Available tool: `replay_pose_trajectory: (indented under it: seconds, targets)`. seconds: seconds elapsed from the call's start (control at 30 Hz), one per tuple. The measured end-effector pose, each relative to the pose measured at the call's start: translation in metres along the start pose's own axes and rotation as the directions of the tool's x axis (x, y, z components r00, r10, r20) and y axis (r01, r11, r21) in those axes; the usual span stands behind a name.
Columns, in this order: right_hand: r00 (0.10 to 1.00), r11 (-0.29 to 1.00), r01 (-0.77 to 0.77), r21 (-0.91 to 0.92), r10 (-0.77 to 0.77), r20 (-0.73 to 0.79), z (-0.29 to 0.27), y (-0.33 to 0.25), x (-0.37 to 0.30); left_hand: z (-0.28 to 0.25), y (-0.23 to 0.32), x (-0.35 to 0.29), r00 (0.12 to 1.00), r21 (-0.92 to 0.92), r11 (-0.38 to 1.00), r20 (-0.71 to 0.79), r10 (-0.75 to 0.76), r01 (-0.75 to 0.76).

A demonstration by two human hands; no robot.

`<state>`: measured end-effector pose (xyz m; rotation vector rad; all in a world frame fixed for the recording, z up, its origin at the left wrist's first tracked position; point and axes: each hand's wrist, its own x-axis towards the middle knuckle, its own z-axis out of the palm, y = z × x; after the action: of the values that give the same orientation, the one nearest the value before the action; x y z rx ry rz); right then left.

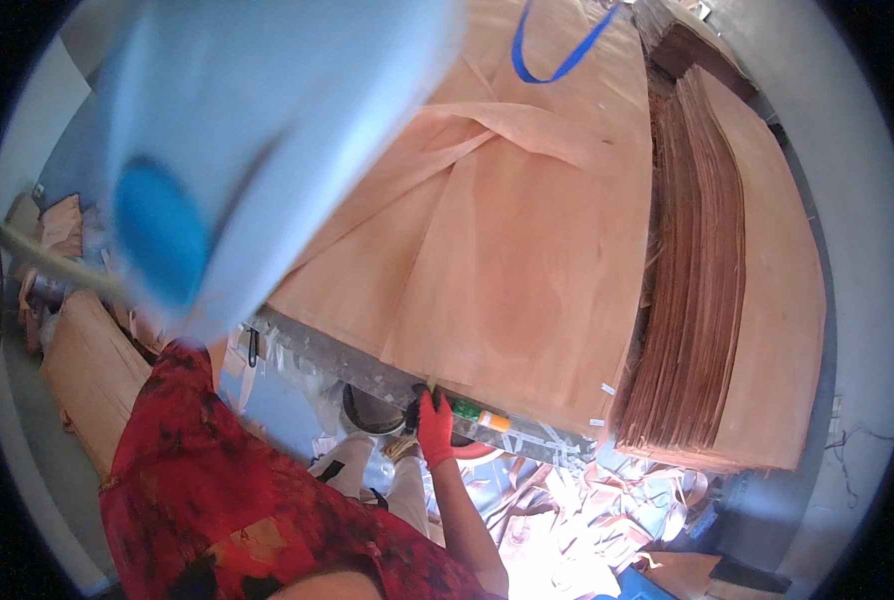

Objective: The person patches a sheet of wood veneer by cutting out damaged sections and applying glue to new veneer patches.

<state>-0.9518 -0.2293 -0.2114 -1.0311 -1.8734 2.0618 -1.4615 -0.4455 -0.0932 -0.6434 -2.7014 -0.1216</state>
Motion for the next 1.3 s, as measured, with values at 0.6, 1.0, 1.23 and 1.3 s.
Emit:
replay_pose_trajectory:
  seconds: [0.6, 1.0, 1.23, 1.3]
  targets:
    - [0.996, 0.998, -0.058, -0.024, 0.057, -0.062, -0.001, 0.004, -0.008, 0.043, -0.248, -0.095, 0.761, -0.124, 0.751, 0.122, -0.638, 0.649]
    - [0.999, 0.994, 0.004, -0.111, -0.008, -0.041, 0.003, -0.026, -0.020, -0.034, -0.207, -0.179, 0.892, 0.159, 0.879, -0.130, -0.433, 0.450]
    - [0.971, 0.996, 0.079, 0.038, -0.085, 0.223, 0.081, -0.044, -0.055, -0.052, 0.005, -0.252, 0.842, -0.777, 0.582, 0.465, 0.273, 0.240]
    - [0.929, 0.956, 0.128, -0.264, -0.022, 0.368, 0.083, -0.061, -0.054, -0.044, 0.057, -0.300, 0.572, -0.733, 0.177, 0.637, 0.517, 0.657]
